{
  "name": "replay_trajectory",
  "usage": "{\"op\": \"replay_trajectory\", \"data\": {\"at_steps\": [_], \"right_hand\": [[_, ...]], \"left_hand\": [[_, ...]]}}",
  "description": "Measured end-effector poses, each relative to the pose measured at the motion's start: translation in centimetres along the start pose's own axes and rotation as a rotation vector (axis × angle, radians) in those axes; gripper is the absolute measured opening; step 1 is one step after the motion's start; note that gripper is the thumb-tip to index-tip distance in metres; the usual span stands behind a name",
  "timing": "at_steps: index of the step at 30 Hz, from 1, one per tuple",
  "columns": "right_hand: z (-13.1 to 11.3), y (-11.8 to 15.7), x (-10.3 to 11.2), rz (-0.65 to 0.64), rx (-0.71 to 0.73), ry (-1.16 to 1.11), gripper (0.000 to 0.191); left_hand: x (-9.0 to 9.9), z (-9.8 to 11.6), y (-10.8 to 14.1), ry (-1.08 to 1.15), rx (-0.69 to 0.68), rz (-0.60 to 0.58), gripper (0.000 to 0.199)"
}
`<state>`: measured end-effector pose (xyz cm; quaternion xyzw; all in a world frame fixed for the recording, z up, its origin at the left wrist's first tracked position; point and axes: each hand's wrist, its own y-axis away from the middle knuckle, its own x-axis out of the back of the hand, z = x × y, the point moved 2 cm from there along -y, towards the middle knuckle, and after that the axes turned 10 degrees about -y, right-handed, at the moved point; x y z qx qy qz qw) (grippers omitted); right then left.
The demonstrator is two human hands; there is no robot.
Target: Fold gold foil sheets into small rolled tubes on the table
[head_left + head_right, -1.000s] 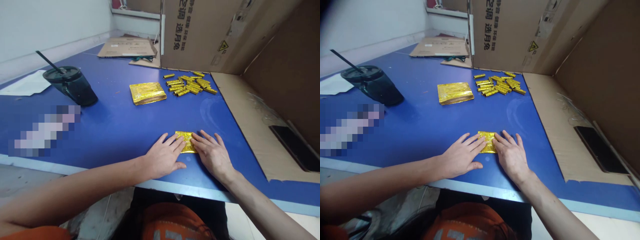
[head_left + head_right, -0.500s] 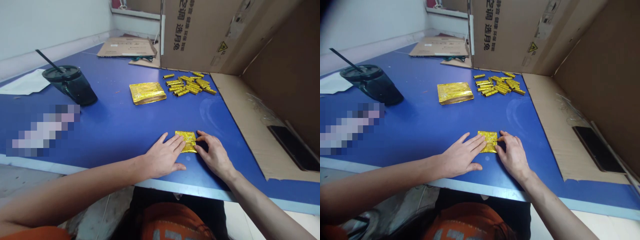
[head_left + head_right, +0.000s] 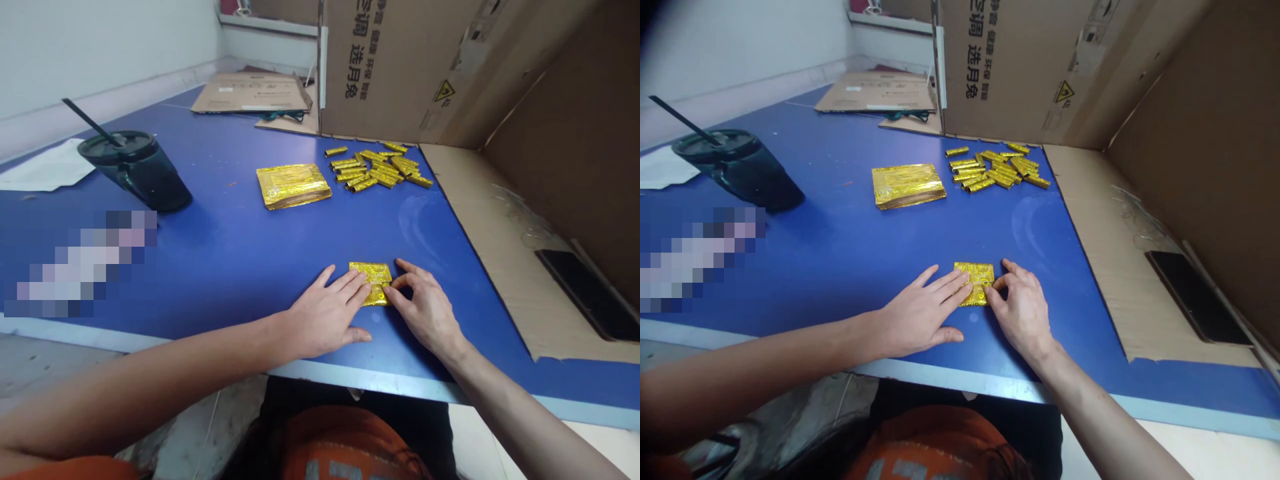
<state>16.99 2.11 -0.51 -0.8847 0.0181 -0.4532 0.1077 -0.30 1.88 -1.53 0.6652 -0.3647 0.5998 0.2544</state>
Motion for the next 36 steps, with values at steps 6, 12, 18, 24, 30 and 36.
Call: {"op": "replay_trajectory", "data": {"at_steps": [6, 12, 18, 24, 30, 36], "right_hand": [[0.3, 0.1, -0.4, 0.013, 0.047, 0.031, 0.011], [0.5, 0.2, -0.5, 0.017, 0.088, 0.064, 0.011], [0.6, 0.2, -0.5, 0.010, 0.085, 0.088, 0.011], [0.8, 0.2, -0.6, 0.011, 0.087, 0.105, 0.011], [-0.8, 1.6, 0.7, 0.016, 0.256, 0.230, 0.032], [-2.3, 4.6, 0.7, -0.286, 0.520, 0.341, 0.054]], "left_hand": [[0.1, 0.0, 0.0, 0.012, 0.001, -0.009, 0.068], [0.1, -0.1, 0.0, 0.011, -0.006, -0.002, 0.064], [0.2, -0.2, 0.1, 0.011, -0.031, 0.011, 0.061], [0.3, -0.2, 0.1, 0.008, -0.030, 0.004, 0.061], [0.2, -0.1, 0.1, 0.026, -0.023, 0.000, 0.060], [0.2, -0.1, 0.0, 0.040, -0.023, -0.001, 0.060]]}}
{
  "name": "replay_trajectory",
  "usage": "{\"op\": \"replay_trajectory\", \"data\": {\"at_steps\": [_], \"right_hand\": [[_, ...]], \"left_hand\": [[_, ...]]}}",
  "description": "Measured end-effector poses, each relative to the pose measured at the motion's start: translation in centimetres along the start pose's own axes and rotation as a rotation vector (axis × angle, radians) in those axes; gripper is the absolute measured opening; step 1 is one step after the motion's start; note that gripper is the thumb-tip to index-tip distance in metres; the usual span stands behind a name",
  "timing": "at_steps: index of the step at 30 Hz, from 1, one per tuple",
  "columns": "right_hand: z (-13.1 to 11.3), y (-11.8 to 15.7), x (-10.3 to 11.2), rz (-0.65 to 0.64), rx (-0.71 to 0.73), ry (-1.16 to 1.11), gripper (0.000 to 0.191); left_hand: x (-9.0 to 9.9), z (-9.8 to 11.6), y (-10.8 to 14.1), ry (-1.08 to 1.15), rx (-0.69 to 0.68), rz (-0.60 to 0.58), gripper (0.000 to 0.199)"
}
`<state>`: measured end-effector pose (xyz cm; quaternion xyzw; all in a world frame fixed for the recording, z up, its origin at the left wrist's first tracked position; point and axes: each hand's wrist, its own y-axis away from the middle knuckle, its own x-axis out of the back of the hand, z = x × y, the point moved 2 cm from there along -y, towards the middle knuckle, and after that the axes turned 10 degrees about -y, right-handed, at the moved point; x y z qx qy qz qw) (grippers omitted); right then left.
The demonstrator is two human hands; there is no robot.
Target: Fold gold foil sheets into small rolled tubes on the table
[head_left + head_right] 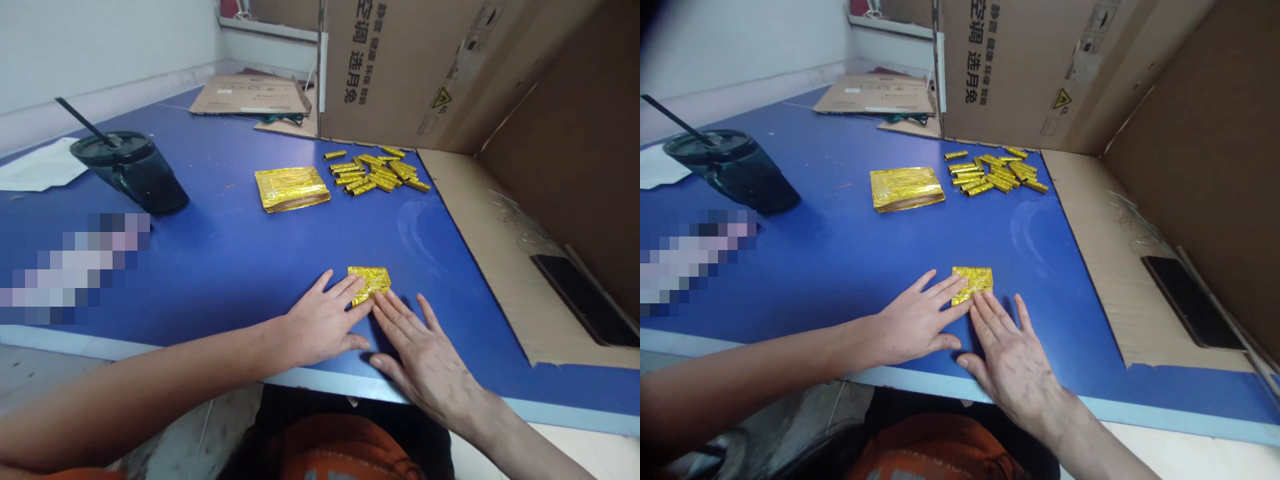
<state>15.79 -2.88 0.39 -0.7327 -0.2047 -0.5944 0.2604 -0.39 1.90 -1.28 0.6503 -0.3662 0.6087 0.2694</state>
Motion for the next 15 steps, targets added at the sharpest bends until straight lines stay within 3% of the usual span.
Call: {"op": "replay_trajectory", "data": {"at_steps": [7, 15], "right_hand": [[0.8, 1.2, -1.0, -0.026, -0.066, 0.041, 0.059], [1.5, 1.8, -0.9, -0.065, -0.134, 0.040, 0.058]], "left_hand": [[-0.2, -0.3, 0.3, 0.036, -0.014, -0.021, 0.061], [0.1, -1.5, 0.8, 0.104, -0.130, -0.030, 0.069]]}}
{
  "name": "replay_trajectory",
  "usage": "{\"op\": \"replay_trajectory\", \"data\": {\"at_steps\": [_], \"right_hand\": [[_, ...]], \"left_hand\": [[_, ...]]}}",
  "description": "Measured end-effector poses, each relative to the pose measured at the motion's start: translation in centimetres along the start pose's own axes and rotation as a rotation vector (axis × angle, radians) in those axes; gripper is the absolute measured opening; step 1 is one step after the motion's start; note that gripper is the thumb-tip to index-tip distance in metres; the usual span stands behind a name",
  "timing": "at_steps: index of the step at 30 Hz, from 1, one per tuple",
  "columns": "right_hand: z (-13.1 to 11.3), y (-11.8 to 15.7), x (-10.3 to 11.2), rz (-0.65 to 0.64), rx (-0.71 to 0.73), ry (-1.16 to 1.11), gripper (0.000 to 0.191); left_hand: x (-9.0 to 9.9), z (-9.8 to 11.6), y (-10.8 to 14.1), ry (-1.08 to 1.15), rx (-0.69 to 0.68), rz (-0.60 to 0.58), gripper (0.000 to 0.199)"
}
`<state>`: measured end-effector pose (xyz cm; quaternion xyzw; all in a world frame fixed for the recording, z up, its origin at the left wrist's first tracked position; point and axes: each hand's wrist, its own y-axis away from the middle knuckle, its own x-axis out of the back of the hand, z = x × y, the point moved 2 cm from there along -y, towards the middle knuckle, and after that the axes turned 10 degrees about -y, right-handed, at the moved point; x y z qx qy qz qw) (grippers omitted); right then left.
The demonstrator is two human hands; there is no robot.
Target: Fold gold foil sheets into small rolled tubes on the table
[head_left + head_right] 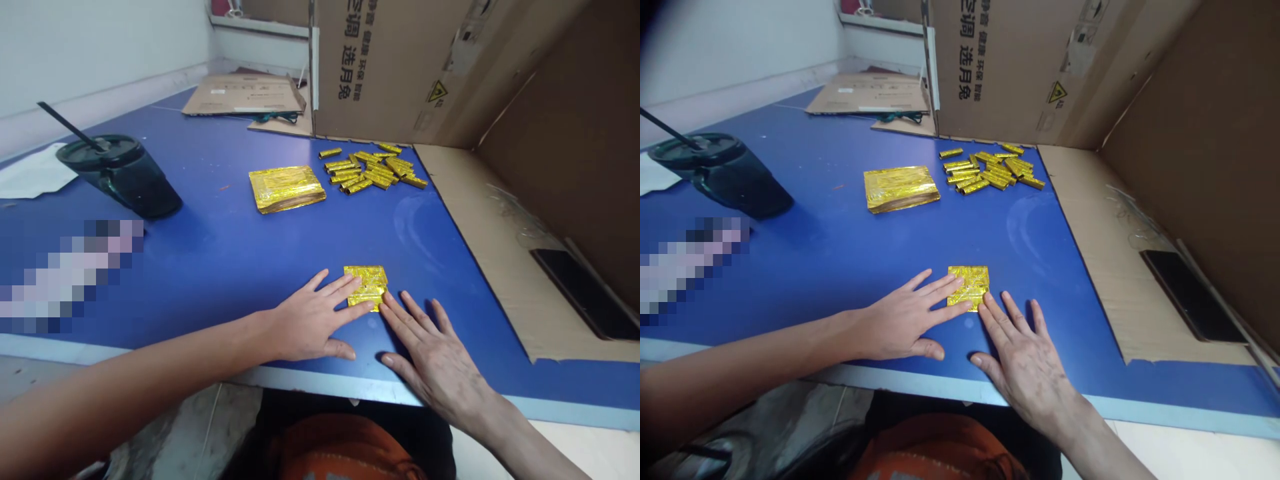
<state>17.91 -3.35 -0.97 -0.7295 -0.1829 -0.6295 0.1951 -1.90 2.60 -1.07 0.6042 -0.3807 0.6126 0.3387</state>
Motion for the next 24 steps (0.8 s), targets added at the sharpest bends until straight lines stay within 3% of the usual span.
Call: {"op": "replay_trajectory", "data": {"at_steps": [5, 10, 15, 24], "right_hand": [[1.9, -0.3, 0.6, -0.006, -0.029, -0.030, 0.050], [3.5, -1.3, 1.0, 0.088, -0.081, -0.073, 0.035], [3.1, -1.7, 0.6, 0.173, -0.132, -0.100, 0.035], [2.1, -1.7, 0.5, 0.158, -0.140, -0.091, 0.037]], "left_hand": [[0.5, 0.8, 0.3, 0.043, -0.019, -0.032, 0.076], [1.0, 2.5, 0.6, 0.079, -0.030, -0.031, 0.078], [1.2, 3.1, 0.3, 0.078, -0.013, 0.009, 0.076], [1.4, 2.1, -0.8, 0.109, -0.062, 0.032, 0.062]]}}
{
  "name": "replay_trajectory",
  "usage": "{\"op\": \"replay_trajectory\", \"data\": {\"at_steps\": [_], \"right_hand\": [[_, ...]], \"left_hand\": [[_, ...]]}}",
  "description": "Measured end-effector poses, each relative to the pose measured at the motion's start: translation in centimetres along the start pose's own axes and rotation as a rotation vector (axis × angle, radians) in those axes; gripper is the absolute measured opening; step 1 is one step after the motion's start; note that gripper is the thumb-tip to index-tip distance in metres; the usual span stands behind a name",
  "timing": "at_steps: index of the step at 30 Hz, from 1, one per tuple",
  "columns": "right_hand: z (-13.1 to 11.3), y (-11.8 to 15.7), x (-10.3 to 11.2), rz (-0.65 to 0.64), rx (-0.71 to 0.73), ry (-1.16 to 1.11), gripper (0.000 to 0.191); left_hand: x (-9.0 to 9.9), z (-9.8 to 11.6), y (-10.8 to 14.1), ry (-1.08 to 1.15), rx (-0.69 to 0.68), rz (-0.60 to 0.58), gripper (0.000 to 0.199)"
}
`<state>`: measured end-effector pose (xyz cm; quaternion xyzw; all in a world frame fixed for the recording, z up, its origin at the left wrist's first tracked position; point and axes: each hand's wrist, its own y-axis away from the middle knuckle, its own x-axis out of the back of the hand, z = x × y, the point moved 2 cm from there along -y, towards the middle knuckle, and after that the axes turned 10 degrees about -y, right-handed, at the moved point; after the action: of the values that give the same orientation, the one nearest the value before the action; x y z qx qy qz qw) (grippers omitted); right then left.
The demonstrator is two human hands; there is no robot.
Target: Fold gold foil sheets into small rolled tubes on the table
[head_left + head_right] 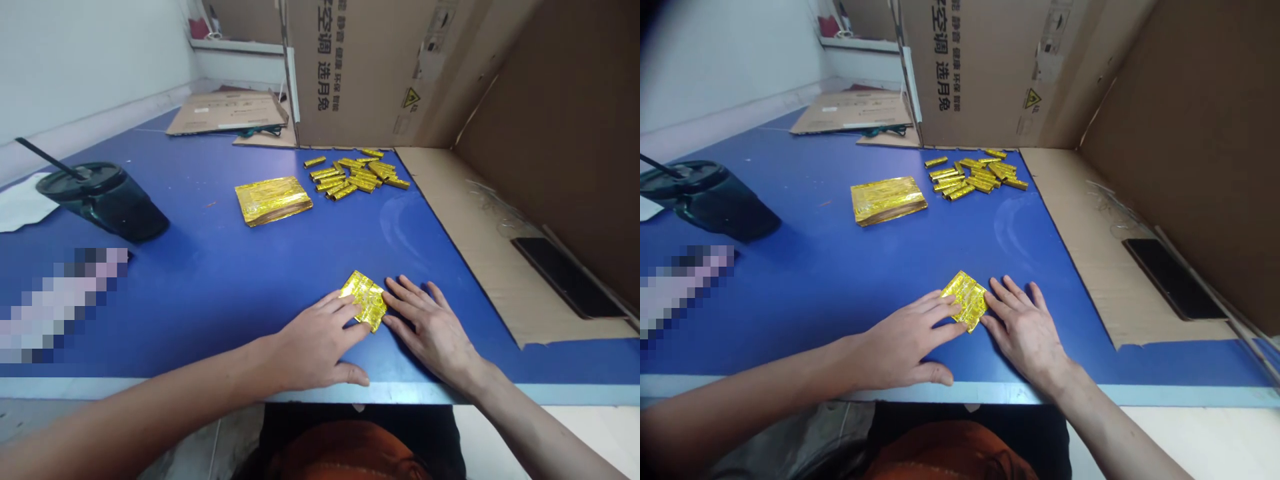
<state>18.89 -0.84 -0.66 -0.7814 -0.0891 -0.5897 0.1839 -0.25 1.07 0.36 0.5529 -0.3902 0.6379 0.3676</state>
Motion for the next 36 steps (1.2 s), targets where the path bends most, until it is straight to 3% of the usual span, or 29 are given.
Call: {"op": "replay_trajectory", "data": {"at_steps": [11, 23, 28, 36], "right_hand": [[-0.6, 0.0, 0.0, -0.003, -0.023, -0.051, 0.037], [0.7, -1.0, 0.4, -0.019, -0.031, 0.045, 0.036], [1.6, -1.2, 0.5, -0.038, -0.052, 0.024, 0.053], [1.7, -1.3, 0.2, -0.030, -0.178, -0.116, 0.046]], "left_hand": [[1.3, -1.4, -1.6, 0.031, 0.003, -0.106, 0.038], [0.0, -0.2, -1.1, 0.033, -0.034, -0.063, 0.064], [-0.2, 0.0, -1.5, -0.003, -0.031, -0.072, 0.068], [0.0, 0.0, -1.8, -0.010, -0.026, -0.078, 0.066]]}}
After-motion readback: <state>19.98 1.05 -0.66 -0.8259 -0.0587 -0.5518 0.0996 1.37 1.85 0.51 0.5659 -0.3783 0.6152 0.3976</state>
